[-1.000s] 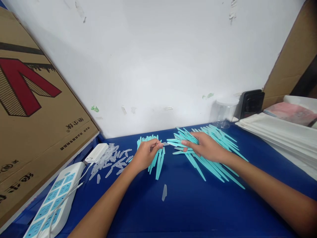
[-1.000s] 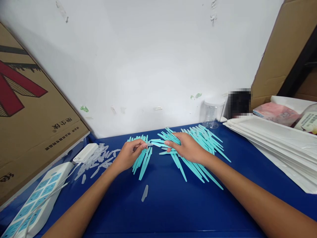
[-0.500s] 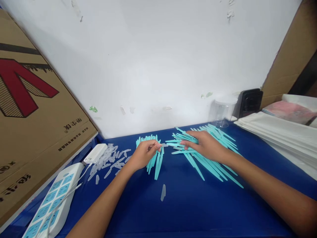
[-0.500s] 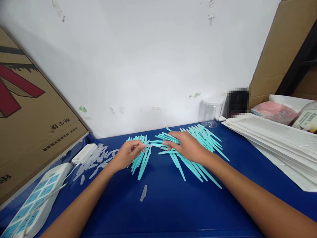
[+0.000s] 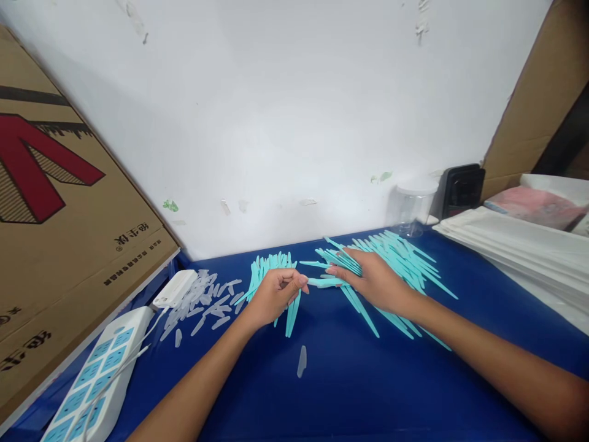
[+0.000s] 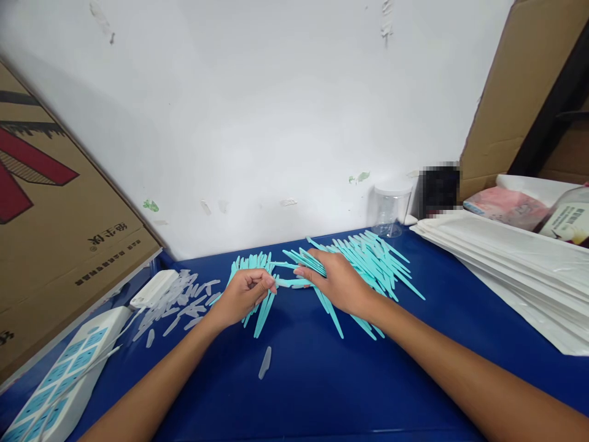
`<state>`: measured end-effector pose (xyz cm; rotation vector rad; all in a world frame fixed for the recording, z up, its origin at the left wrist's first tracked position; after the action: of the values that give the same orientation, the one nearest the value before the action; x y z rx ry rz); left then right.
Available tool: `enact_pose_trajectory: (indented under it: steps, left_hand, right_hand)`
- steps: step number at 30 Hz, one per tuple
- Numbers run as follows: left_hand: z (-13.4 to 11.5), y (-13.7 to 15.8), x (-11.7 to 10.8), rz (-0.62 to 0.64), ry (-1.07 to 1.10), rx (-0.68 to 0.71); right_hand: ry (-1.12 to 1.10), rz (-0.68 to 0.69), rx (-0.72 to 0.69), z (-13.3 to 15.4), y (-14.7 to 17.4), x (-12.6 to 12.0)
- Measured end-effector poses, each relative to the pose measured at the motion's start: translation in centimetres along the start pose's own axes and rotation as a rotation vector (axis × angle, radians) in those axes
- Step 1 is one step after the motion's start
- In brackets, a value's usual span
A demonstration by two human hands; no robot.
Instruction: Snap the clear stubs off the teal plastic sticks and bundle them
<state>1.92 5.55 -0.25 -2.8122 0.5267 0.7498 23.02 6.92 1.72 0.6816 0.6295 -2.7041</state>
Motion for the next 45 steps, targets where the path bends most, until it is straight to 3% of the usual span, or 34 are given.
enact_pose_trajectory:
  steps: [7,11,17,20,23,27,31,40,43,45]
  left_hand:
    - [-0.5,0.1,0.8,-0.037,0.010,0.018]
    - [-0.1,-0.1,0.7,-0.065,-0.009,0.001]
    - [0.2,-0.3,-1.3,-0.116,-0.084,-0.041]
    - [-0.4,-0.2,-2.1,-0.033,-0.153,-0.041]
    - [-1.4,0.5,-2.2,0.182,-0.249,-0.027]
    - [-2.6,2.3,-0.8,0.561,-0.258,-0.012]
    - [-3.0,3.3,0.5,0.693,-0.303,0.025]
    - [-1.8,2.9,1.8,0.585,-0.432,-0.002]
    - [-2.2,2.4,1.3,0.472,-0.424,0.015]
    - [-2.2,1.9,0.3,0.331,-0.429,0.023]
  right_hand:
    - [0.035,-0.070,-0.026,-0.6,-0.2,-0.1]
    - [0.295,-0.076,0.031,-1.8,-0.8,-1.1]
    - [0.709,-0.096,0.089,-3.1,-1.5,-2.9]
    - [0.781,-0.153,0.088,-2.7,-1.6,-3.5]
    - [0.808,-0.204,0.094,-2.2,-1.6,-4.0]
    - [0.726,-0.215,0.075,-2.2,-1.6,-4.1]
    - [0.578,-0.148,0.042,-2.4,-1.5,-3.4]
    - [0.112,-0.044,0.055,-1.7,-1.2,-2.6]
    - [0.009,-0.002,0.069,-1.2,-1.2,-2.4]
    - [-0.046,0.030,0.104,-1.2,-1.1,-2.3]
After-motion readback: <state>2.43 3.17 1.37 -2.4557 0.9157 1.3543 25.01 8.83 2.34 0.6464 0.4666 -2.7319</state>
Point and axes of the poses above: each hand's wrist, its own y-axis away from the middle knuckle, its own x-axis out of the palm, z = x × y, the point moved 5 cm from there along -y, towards the middle knuckle, and after that the axes turned 9 degrees about -y, right-handed, at the moved point
